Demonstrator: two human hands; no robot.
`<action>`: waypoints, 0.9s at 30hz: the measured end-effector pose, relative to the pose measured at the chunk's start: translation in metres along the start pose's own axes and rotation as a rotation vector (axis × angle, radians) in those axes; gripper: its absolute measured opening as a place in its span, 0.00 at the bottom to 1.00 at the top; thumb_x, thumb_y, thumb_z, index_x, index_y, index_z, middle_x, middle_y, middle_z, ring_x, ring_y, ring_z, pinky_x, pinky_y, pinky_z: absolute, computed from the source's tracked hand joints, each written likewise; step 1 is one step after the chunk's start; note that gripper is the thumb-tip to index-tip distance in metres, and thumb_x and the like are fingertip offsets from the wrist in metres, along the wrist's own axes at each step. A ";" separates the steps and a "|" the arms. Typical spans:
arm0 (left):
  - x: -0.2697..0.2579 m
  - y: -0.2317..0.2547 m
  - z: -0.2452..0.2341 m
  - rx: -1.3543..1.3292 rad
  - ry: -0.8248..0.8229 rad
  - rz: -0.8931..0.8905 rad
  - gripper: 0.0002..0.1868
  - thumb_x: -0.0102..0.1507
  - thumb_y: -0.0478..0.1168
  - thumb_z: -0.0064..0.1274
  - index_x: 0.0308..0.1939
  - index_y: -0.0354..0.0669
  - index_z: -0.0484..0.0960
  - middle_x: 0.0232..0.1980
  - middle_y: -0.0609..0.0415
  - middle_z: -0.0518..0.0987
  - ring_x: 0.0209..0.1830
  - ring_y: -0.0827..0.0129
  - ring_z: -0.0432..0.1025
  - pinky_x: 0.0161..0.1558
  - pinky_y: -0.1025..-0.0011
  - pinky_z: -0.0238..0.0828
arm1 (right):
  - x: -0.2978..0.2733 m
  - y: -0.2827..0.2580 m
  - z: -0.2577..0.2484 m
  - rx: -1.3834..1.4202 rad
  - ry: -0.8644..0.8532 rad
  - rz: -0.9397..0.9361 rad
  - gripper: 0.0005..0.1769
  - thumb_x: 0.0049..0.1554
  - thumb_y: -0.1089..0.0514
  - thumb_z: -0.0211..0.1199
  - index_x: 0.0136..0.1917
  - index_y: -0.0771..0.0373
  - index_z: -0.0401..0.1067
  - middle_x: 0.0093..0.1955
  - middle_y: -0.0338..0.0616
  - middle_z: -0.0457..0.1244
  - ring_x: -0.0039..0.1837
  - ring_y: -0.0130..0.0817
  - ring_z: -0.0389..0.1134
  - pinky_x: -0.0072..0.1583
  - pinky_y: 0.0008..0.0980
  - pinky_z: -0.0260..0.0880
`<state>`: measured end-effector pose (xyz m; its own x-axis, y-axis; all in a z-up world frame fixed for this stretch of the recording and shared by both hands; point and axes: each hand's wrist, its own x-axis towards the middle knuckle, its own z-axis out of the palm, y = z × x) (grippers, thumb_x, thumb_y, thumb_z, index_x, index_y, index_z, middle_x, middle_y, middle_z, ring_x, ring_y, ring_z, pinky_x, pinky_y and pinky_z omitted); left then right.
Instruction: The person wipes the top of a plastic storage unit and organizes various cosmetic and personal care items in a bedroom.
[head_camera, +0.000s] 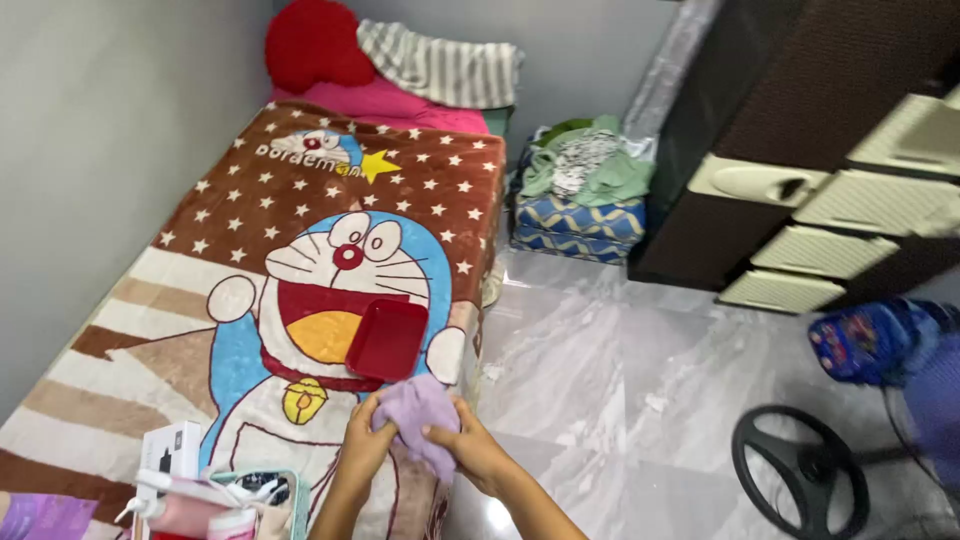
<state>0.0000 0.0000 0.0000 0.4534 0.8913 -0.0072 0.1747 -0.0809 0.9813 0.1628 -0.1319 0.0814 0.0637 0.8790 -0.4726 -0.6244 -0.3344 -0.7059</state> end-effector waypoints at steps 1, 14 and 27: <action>0.007 0.009 -0.001 0.002 0.019 -0.012 0.25 0.55 0.25 0.53 0.58 0.40 0.80 0.51 0.50 0.81 0.48 0.71 0.76 0.49 0.73 0.73 | 0.018 -0.003 -0.004 -0.005 -0.013 0.018 0.36 0.58 0.60 0.67 0.75 0.55 0.55 0.67 0.46 0.64 0.65 0.37 0.69 0.61 0.38 0.74; 0.085 -0.081 -0.012 -0.170 0.308 -0.667 0.19 0.65 0.46 0.55 0.60 0.50 0.80 0.43 0.62 0.80 0.39 0.77 0.74 0.34 0.76 0.70 | 0.297 0.038 -0.113 -0.116 0.394 0.585 0.25 0.52 0.49 0.64 0.63 0.45 0.65 0.52 0.40 0.66 0.50 0.40 0.68 0.46 0.43 0.68; 0.107 -0.260 0.035 -0.220 0.603 -0.505 0.14 0.66 0.41 0.58 0.55 0.42 0.81 0.36 0.59 0.80 0.32 0.77 0.73 0.36 0.74 0.74 | 0.464 0.170 -0.161 -0.393 0.079 0.546 0.20 0.51 0.55 0.68 0.54 0.66 0.74 0.50 0.56 0.68 0.49 0.54 0.72 0.49 0.51 0.76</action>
<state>0.0340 0.1009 -0.2626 -0.1935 0.8890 -0.4151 0.0280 0.4279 0.9034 0.2114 0.1645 -0.3427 -0.1146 0.5260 -0.8427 -0.2547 -0.8355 -0.4869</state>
